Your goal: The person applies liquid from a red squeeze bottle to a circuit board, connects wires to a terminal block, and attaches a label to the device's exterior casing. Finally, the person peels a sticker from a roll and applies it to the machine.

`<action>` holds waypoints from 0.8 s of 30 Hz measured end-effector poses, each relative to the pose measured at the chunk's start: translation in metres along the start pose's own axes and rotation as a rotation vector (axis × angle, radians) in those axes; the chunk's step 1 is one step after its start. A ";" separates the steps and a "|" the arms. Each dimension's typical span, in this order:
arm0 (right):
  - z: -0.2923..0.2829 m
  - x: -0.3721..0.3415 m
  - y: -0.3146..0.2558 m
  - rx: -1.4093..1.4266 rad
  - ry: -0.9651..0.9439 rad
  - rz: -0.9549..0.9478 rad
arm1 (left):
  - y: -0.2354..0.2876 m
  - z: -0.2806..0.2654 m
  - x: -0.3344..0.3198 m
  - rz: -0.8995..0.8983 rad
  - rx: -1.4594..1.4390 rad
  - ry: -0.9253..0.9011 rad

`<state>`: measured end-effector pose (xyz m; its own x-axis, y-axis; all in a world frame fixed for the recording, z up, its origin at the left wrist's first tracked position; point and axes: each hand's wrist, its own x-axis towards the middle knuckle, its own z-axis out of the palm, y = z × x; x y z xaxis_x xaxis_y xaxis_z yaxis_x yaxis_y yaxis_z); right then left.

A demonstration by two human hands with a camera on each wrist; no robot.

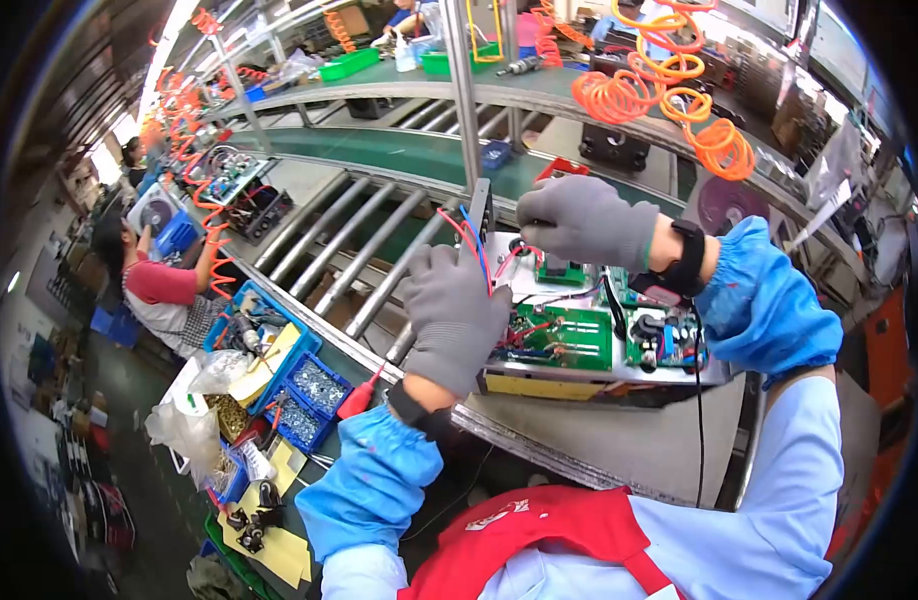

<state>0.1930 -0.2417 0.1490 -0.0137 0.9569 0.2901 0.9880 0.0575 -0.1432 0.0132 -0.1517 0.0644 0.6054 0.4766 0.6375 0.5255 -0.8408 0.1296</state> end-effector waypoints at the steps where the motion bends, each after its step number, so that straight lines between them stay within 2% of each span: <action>1: 0.002 0.004 0.006 0.008 -0.009 0.006 | 0.006 0.010 0.002 -0.071 0.013 -0.044; 2: 0.004 0.008 0.014 0.035 -0.006 -0.006 | 0.011 0.015 0.006 -0.143 0.024 -0.083; 5: 0.012 0.024 0.037 0.096 0.004 -0.051 | 0.019 0.015 0.007 -0.245 -0.059 -0.027; 8: 0.023 0.043 0.062 0.217 -0.090 0.001 | 0.010 0.021 0.003 -0.320 -0.238 -0.040; 11: 0.039 0.056 0.079 0.262 -0.073 -0.010 | 0.016 0.007 0.015 -0.552 -0.650 -0.066; 12: 0.046 0.061 0.082 0.283 -0.073 -0.020 | 0.015 0.010 0.018 -0.547 -0.762 -0.035; 14: 0.057 0.064 0.081 0.204 0.047 -0.126 | 0.016 0.018 0.027 -0.522 -0.992 0.029; 15: 0.060 0.067 0.079 0.160 0.110 -0.178 | 0.019 0.020 0.029 -0.483 -0.849 0.102; 18: 0.070 0.090 0.074 0.000 0.158 -0.383 | 0.020 0.013 0.029 -0.623 -0.908 0.039; 19: 0.071 0.098 0.070 -0.077 0.152 -0.407 | 0.020 0.015 0.029 -0.594 -0.848 0.062; 22: 0.068 0.123 0.054 -0.210 -0.009 -0.401 | 0.026 0.014 0.027 -0.507 -0.725 0.131; 24: 0.063 0.137 0.041 -0.273 -0.135 -0.390 | 0.021 0.016 0.025 -0.483 -0.580 0.079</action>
<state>0.2222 -0.0909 0.1235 -0.3923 0.9084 0.1447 0.9094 0.3593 0.2097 0.0492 -0.1530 0.0710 0.3316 0.8245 0.4585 0.3091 -0.5542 0.7729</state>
